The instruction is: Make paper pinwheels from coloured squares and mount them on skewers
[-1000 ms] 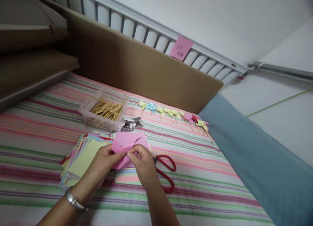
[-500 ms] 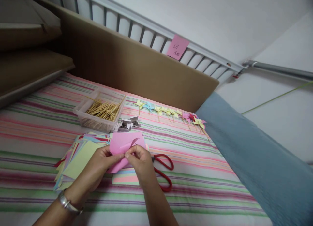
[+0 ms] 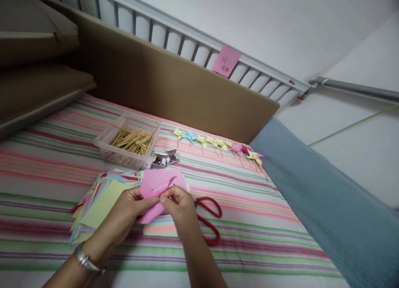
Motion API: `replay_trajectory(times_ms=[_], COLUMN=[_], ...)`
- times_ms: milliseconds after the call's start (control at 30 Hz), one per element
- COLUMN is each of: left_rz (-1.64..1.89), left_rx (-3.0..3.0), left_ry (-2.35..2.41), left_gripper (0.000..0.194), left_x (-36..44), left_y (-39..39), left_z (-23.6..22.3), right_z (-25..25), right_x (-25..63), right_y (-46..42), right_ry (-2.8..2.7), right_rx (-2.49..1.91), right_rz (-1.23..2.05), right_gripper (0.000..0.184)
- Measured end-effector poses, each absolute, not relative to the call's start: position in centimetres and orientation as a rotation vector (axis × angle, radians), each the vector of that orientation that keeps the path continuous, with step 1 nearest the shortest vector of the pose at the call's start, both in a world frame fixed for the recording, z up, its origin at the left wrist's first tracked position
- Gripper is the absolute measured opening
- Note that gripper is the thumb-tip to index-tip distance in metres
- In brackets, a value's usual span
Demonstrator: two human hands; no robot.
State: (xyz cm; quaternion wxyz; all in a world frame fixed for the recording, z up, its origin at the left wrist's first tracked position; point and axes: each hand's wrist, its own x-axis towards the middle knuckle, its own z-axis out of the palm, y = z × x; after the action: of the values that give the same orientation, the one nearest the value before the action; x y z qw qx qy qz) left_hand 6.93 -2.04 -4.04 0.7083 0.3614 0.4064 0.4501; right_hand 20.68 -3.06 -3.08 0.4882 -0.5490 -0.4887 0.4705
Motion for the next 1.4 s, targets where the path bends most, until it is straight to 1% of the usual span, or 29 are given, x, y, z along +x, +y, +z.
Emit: replay_trajectory(times_ms=[167, 300, 567, 700, 867, 967, 1033, 1100, 1233, 1333, 1400], left_rz=[0.996, 0.969, 0.980, 0.964, 1.013, 1.042, 1.060, 1.094, 1.166, 1.171, 1.115], left_rx=[0.796, 0.783, 0.755, 0.771, 0.812, 0.824, 0.823, 0.819, 0.855, 0.843, 0.851], left_ry=[0.897, 0.889, 0.877, 0.855, 0.872, 0.928, 0.947, 0.941, 0.849, 0.813, 0.782], left_gripper=[0.016, 0.021, 0.020, 0.024, 0.023, 0.023, 0.024, 0.020, 0.010, 0.010, 0.014], left_x=[7.0, 7.0, 7.0, 7.0, 7.0, 6.9, 6.6, 5.9, 3.6, 1.7, 0.9], left_y=[-2.1, -2.2, -2.1, -2.1, -2.2, -2.2, -2.2, -2.1, -1.7, -1.4, -1.4], left_z=[-3.9, -4.0, -3.7, -3.8, -3.9, -3.6, -3.1, -2.4, -1.1, -0.6, -0.5], right_z=[-3.0, -3.3, -3.4, -3.3, -2.4, -1.7, -1.4, -1.0, 0.6, 2.5, 3.2], right_x=[20.6, 20.5, 20.4, 20.4, 20.3, 20.6, 21.1, 21.8, 22.2, 20.4, 18.5], right_y=[-3.3, -3.3, -3.0, -3.1, -3.7, -4.2, -4.4, -4.1, -1.4, 2.8, 6.1], right_ry=[-1.183, -1.174, -1.237, -1.268, -1.405, -1.482, -1.528, -1.530, -1.471, -1.728, -1.945], right_rx=[-1.329, -1.332, -1.291, -1.249, -1.294, -1.331, -1.322, -1.307, -1.336, -1.300, -1.238], right_rz=[1.142, 1.153, 1.056, 1.017, 0.914, 0.870, 0.878, 0.866, 0.702, 0.541, 0.505], right_gripper=[0.007, 0.007, 0.004, 0.010, 0.019, 0.021, 0.017, 0.011, 0.011, 0.013, 0.016])
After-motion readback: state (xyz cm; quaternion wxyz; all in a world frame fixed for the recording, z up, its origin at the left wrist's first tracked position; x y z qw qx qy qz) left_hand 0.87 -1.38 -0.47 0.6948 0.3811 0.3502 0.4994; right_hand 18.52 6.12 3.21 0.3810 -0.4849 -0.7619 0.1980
